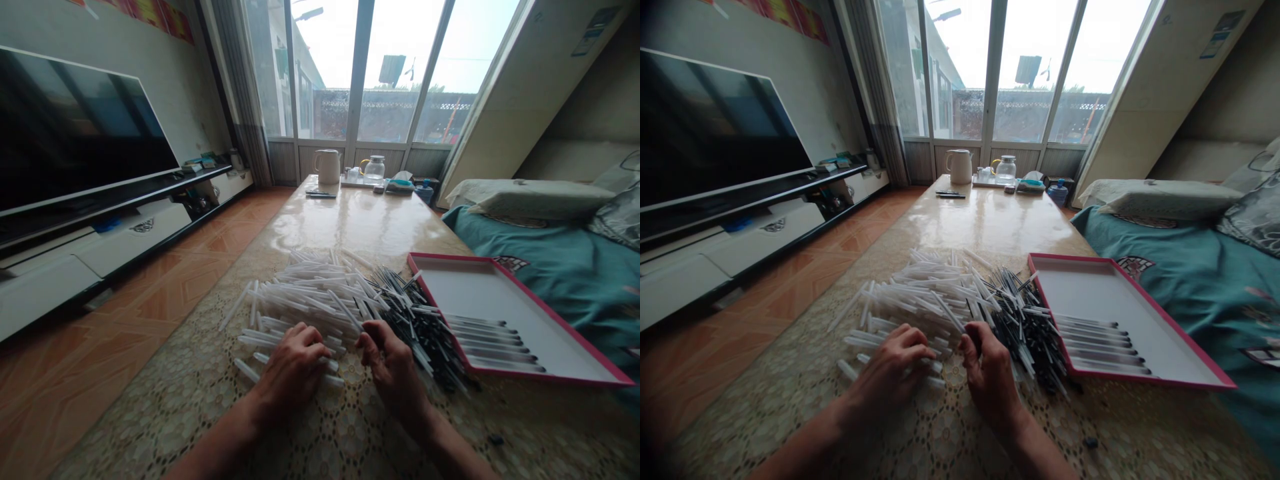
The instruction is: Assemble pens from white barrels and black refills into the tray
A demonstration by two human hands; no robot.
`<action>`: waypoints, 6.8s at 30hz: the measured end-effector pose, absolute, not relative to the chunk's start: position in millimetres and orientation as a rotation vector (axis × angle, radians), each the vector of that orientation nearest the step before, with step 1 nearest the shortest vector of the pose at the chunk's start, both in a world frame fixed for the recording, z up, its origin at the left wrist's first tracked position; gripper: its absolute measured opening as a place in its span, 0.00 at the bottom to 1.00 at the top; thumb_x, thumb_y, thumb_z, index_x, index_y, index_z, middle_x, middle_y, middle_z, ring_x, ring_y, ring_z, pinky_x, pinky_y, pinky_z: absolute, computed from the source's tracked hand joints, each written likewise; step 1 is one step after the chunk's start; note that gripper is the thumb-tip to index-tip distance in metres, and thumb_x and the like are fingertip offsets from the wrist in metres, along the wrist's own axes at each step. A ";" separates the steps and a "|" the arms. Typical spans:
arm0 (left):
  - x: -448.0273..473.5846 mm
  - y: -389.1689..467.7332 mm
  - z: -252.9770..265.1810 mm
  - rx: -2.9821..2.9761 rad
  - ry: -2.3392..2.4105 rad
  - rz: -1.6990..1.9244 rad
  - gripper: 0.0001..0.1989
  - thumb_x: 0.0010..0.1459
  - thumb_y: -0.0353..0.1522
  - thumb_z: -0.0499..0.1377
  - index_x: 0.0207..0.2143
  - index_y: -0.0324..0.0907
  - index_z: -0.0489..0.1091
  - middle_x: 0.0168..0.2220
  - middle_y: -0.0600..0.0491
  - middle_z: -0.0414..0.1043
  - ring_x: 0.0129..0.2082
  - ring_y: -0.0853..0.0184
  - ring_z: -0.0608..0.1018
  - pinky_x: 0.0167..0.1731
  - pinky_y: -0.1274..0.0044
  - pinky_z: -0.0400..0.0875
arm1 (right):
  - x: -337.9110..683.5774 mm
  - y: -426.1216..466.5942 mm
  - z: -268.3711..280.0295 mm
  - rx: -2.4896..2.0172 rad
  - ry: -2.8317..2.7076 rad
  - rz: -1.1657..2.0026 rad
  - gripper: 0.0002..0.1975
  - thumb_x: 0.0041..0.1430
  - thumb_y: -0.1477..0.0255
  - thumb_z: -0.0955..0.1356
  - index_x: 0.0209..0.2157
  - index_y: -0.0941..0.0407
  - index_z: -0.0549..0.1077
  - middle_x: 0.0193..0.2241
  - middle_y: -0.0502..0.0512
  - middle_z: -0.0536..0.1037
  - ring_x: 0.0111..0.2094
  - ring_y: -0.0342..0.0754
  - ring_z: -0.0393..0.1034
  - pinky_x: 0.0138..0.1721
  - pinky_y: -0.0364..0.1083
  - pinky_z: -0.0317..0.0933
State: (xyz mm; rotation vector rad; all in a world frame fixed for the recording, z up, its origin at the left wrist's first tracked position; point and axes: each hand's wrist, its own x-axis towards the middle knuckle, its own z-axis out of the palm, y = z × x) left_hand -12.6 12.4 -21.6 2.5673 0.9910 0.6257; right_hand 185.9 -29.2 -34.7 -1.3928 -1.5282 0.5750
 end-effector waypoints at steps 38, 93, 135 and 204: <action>-14.2 21.6 -11.6 0.608 0.817 1.243 0.15 0.45 0.27 0.70 0.34 0.40 0.69 0.31 0.56 0.76 0.28 0.74 0.78 0.30 0.86 0.74 | 177.4 -41.0 -24.1 -1.335 -2.068 0.191 0.10 0.66 0.73 0.58 0.33 0.55 0.68 0.24 0.51 0.72 0.24 0.44 0.68 0.28 0.42 0.54; -6.4 7.8 -28.3 1.513 1.114 1.184 0.24 0.61 0.40 0.56 0.56 0.40 0.61 0.25 0.58 0.67 0.19 0.72 0.69 0.21 0.80 0.66 | 227.1 -18.4 -2.0 -1.526 -1.620 0.618 0.16 0.66 0.63 0.57 0.46 0.57 0.67 0.24 0.50 0.71 0.24 0.45 0.65 0.27 0.42 0.57; -17.7 13.2 -10.3 1.313 1.199 1.314 0.14 0.54 0.39 0.61 0.40 0.39 0.71 0.21 0.57 0.70 0.17 0.72 0.70 0.16 0.81 0.64 | 197.2 -35.5 -2.8 -1.506 -2.130 0.660 0.02 0.56 0.76 0.66 0.31 0.56 0.70 0.31 0.52 0.73 0.33 0.45 0.68 0.36 0.44 0.61; -8.1 14.4 -17.3 0.469 0.813 1.230 0.03 0.59 0.24 0.58 0.32 0.36 0.71 0.26 0.49 0.80 0.25 0.67 0.81 0.27 0.81 0.76 | 202.6 -42.4 -8.7 -1.424 -1.865 0.192 0.03 0.66 0.71 0.60 0.37 0.53 0.62 0.21 0.44 0.68 0.19 0.42 0.64 0.23 0.40 0.55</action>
